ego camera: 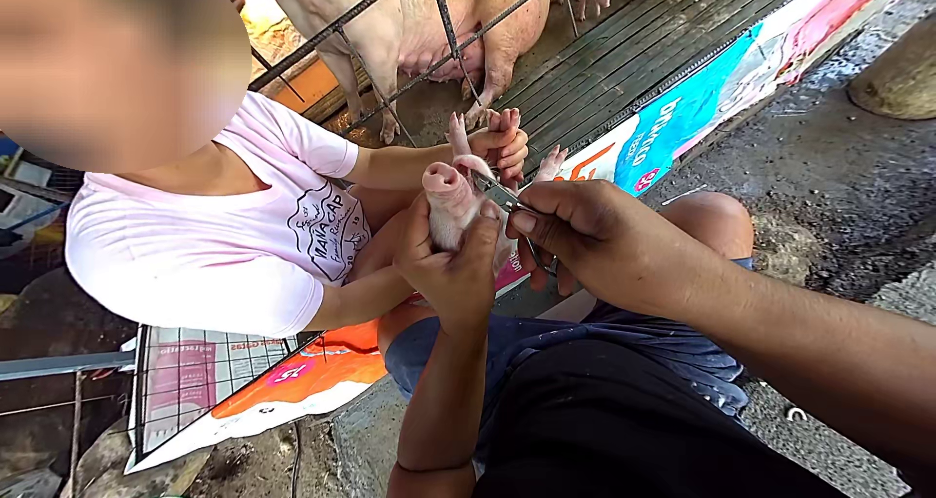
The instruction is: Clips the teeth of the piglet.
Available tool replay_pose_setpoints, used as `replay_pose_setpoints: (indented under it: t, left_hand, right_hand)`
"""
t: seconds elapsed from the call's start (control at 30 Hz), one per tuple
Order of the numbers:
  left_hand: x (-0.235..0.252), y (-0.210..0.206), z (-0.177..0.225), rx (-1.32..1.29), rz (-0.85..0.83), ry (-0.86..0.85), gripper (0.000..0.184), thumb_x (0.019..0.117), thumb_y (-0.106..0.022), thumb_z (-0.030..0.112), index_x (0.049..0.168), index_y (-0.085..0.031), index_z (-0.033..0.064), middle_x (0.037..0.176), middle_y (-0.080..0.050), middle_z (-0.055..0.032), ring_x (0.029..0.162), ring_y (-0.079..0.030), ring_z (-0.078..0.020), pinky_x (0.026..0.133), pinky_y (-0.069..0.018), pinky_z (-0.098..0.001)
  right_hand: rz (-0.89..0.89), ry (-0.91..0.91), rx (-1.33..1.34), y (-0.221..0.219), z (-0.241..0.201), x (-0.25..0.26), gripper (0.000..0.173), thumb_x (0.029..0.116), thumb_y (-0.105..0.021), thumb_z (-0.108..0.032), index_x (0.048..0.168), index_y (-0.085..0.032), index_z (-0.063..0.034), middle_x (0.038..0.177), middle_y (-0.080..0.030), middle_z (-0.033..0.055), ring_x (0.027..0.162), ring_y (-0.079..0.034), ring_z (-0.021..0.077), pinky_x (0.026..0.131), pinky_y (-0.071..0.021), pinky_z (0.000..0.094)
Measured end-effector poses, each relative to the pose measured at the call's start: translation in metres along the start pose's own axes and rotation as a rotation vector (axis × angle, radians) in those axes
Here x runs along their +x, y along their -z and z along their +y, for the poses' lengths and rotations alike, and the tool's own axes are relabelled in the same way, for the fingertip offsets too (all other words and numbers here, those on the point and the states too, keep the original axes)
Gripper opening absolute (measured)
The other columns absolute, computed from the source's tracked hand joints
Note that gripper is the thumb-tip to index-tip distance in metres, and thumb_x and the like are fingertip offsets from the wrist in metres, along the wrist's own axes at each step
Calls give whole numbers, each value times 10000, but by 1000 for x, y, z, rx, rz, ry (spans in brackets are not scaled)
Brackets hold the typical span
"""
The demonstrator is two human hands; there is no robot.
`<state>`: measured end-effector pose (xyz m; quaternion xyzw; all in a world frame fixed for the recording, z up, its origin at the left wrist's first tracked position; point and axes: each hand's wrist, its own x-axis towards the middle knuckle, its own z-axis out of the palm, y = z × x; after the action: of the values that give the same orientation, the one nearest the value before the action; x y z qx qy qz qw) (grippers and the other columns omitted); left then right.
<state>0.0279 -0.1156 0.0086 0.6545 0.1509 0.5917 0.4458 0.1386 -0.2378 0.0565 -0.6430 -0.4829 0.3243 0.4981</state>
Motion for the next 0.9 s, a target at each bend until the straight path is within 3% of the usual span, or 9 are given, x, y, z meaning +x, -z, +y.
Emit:
replay_pose_setpoints:
  t: [0.7,0.9]
  left_hand:
    - [-8,-5,2,14,44,-13,315,798,-750,-23,1101,-665,3,877,-688,-23,754,-680,-90,644,-600,-248]
    - [-11,-6,0,32,45,-41,335,790,-757,-25,1111,-663,-15,897,-695,-33,776,-687,-97,666,-607,-256]
  right_hand:
    - [-3,-49,214,-6,-2,-8,277,1110,-442,-194,960,-636,-66,759,-702,52,572,-694,136,467,-598,248]
    - [10,-50,243,-8,1,-11,284,1110,-442,-191,939,-625,-59,729,-682,62,542,-667,139,445,-564,233]
